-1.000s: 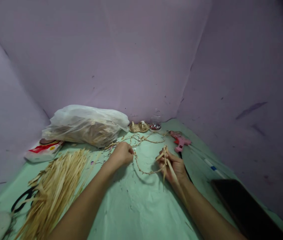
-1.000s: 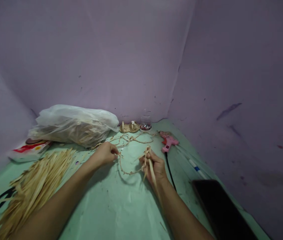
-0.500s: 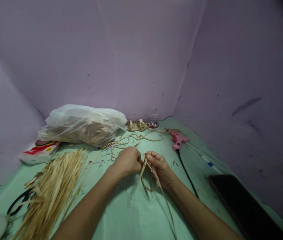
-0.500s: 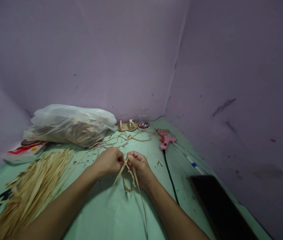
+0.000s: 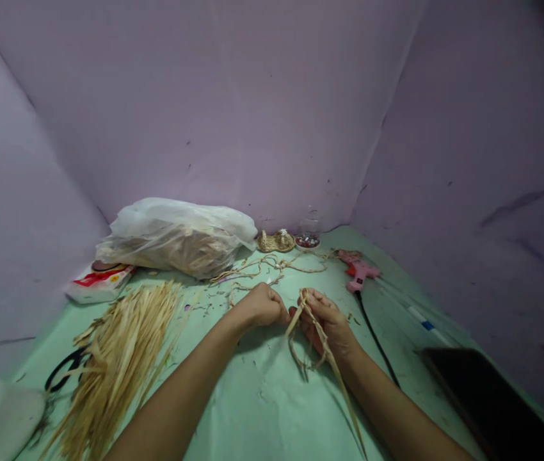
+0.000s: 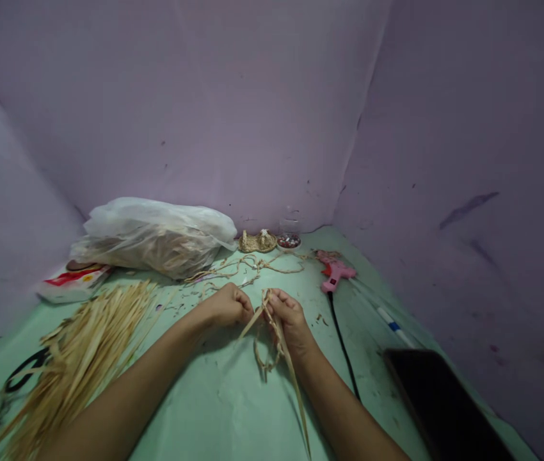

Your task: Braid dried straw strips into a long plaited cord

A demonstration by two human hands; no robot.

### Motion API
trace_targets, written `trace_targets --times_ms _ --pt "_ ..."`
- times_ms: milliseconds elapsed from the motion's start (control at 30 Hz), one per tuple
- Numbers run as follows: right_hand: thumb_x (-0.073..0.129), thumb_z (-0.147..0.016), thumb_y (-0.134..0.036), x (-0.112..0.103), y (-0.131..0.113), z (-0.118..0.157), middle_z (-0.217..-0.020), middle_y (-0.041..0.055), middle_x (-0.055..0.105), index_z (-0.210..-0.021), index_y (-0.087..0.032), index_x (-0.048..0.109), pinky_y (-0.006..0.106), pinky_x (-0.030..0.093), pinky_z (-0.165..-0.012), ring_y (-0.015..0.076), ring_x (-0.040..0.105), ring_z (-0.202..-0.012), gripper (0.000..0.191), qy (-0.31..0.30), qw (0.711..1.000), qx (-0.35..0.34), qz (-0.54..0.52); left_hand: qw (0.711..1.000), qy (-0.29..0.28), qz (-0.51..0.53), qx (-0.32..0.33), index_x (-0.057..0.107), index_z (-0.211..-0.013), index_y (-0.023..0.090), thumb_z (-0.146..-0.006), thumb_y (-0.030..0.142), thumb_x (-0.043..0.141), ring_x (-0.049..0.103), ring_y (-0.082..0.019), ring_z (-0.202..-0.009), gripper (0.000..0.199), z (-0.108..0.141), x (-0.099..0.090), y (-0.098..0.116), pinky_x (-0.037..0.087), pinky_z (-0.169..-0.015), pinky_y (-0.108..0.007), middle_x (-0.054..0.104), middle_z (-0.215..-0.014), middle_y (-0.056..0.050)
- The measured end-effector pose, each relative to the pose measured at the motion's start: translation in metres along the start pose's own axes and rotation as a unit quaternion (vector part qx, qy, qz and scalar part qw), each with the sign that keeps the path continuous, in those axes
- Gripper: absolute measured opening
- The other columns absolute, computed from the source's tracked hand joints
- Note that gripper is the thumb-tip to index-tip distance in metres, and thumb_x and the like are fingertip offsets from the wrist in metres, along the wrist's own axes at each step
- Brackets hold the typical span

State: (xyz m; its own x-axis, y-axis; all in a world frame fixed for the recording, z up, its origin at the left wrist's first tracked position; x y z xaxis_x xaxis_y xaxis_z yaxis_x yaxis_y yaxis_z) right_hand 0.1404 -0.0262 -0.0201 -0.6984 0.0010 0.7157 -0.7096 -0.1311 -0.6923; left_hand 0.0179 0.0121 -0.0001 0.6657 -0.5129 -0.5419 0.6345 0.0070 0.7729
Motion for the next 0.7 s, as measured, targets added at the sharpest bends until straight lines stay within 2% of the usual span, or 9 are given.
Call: trace_targets --times_ms 67,167,267,367,433,500,567,633,700 --pt "0.074 -0.055 -0.027 0.001 -0.001 0.001 -0.049 -0.0048 0.043 -0.065 -0.014 0.055 0.015 0.028 -0.038 0.0036 0.036 -0.041 0.025 -0.006 1.000 -0.001 0.002 0.996 0.078 -0.017 -0.040 0.064 -0.057 0.009 -0.050 0.011 0.052 0.038 -0.008 -0.043 0.014 -0.005 -0.012 -0.008 0.028 -0.044 -0.020 0.047 -0.045 0.001" --pt "0.072 -0.058 -0.028 0.000 0.002 0.001 -0.050 -0.0047 0.041 -0.063 -0.014 0.054 0.014 0.022 -0.035 0.0028 0.030 -0.041 0.024 -0.023 0.999 0.003 0.035 0.980 0.191 -0.044 -0.032 0.064 -0.056 0.010 -0.052 0.013 0.054 0.041 -0.009 -0.048 0.012 -0.006 -0.034 -0.014 0.029 -0.046 -0.020 0.048 -0.046 0.001" --pt "0.068 -0.064 -0.031 -0.002 0.005 0.000 -0.052 -0.0047 0.040 -0.066 -0.015 0.054 0.015 0.026 -0.038 0.0044 0.031 -0.043 0.021 -0.040 0.996 -0.002 0.081 0.991 0.125 -0.024 0.026 0.066 -0.061 0.010 -0.055 0.019 0.056 0.042 -0.009 -0.049 0.015 -0.002 -0.044 -0.010 0.031 -0.048 -0.020 0.051 -0.050 0.000" --pt "0.060 -0.070 -0.034 -0.004 -0.002 0.000 -0.055 -0.0039 0.041 -0.068 -0.016 0.053 0.020 0.034 -0.047 0.0074 0.037 -0.049 0.019 -0.046 0.980 -0.052 0.185 0.991 0.066 -0.085 0.075 0.068 -0.064 0.011 -0.056 0.022 0.054 0.044 -0.010 -0.050 0.019 0.007 -0.045 0.002 0.031 -0.049 -0.020 0.055 -0.052 -0.001" --pt "0.056 -0.074 -0.032 -0.001 -0.011 0.003 -0.057 -0.0026 0.044 -0.067 -0.017 0.053 0.024 0.039 -0.057 0.0095 0.040 -0.054 0.017 -0.051 0.937 -0.125 0.322 0.976 0.072 -0.178 0.100 0.069 -0.064 0.014 -0.057 0.020 0.051 0.046 -0.011 -0.052 0.020 0.015 -0.044 0.011 0.030 -0.049 -0.020 0.057 -0.053 -0.001" --pt "0.052 -0.077 -0.025 0.006 -0.017 0.009 -0.060 -0.0026 0.047 -0.067 -0.018 0.053 0.032 0.040 -0.077 0.0104 0.042 -0.057 0.012 -0.087 0.857 -0.213 0.462 0.950 0.082 -0.275 0.121 0.069 -0.063 0.017 -0.056 0.018 0.049 0.048 -0.012 -0.053 0.022 0.024 -0.040 0.021 0.030 -0.050 -0.021 0.059 -0.054 -0.002" --pt "0.048 -0.076 -0.016 0.016 -0.014 0.016 -0.061 -0.0036 0.049 -0.069 -0.019 0.053 0.040 0.030 -0.094 0.0106 0.044 -0.058 0.009 -0.167 0.765 -0.274 0.559 0.926 0.083 -0.345 0.131 0.070 -0.064 0.019 -0.055 0.019 0.049 0.050 -0.014 -0.055 0.022 0.031 -0.035 0.028 0.031 -0.052 -0.023 0.060 -0.056 -0.004" --pt "0.046 -0.074 -0.010 0.026 -0.006 0.022 -0.062 -0.0034 0.052 -0.073 -0.020 0.053 0.043 0.025 -0.098 0.0119 0.048 -0.061 0.012 -0.249 0.695 -0.299 0.605 0.910 0.073 -0.386 0.131 0.070 -0.064 0.019 -0.054 0.022 0.052 0.052 -0.016 -0.057 0.020 0.036 -0.029 0.033 0.032 -0.053 -0.024 0.062 -0.060 -0.007" --pt "0.044 -0.071 -0.007 0.032 0.003 0.027 -0.067 -0.0005 0.057 -0.076 -0.020 0.053 0.040 0.032 -0.093 0.0147 0.052 -0.069 0.017 -0.292 0.655 -0.306 0.625 0.907 0.061 -0.397 0.125 0.069 -0.065 0.020 -0.052 0.024 0.055 0.053 -0.018 -0.058 0.020 0.038 -0.024 0.035 0.033 -0.053 -0.025 0.063 -0.063 -0.008"
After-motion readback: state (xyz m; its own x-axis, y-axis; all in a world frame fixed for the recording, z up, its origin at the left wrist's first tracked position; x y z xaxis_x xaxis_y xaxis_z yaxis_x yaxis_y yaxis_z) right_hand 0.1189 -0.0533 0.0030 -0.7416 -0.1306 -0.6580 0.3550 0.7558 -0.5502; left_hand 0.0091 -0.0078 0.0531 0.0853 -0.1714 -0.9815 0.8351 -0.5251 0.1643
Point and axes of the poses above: each hand's wrist, its own z-axis away from the middle knuckle, its own x-axis out of the palm, y = z × x, the point moved 3 cm from there along -z, towards the middle knuckle
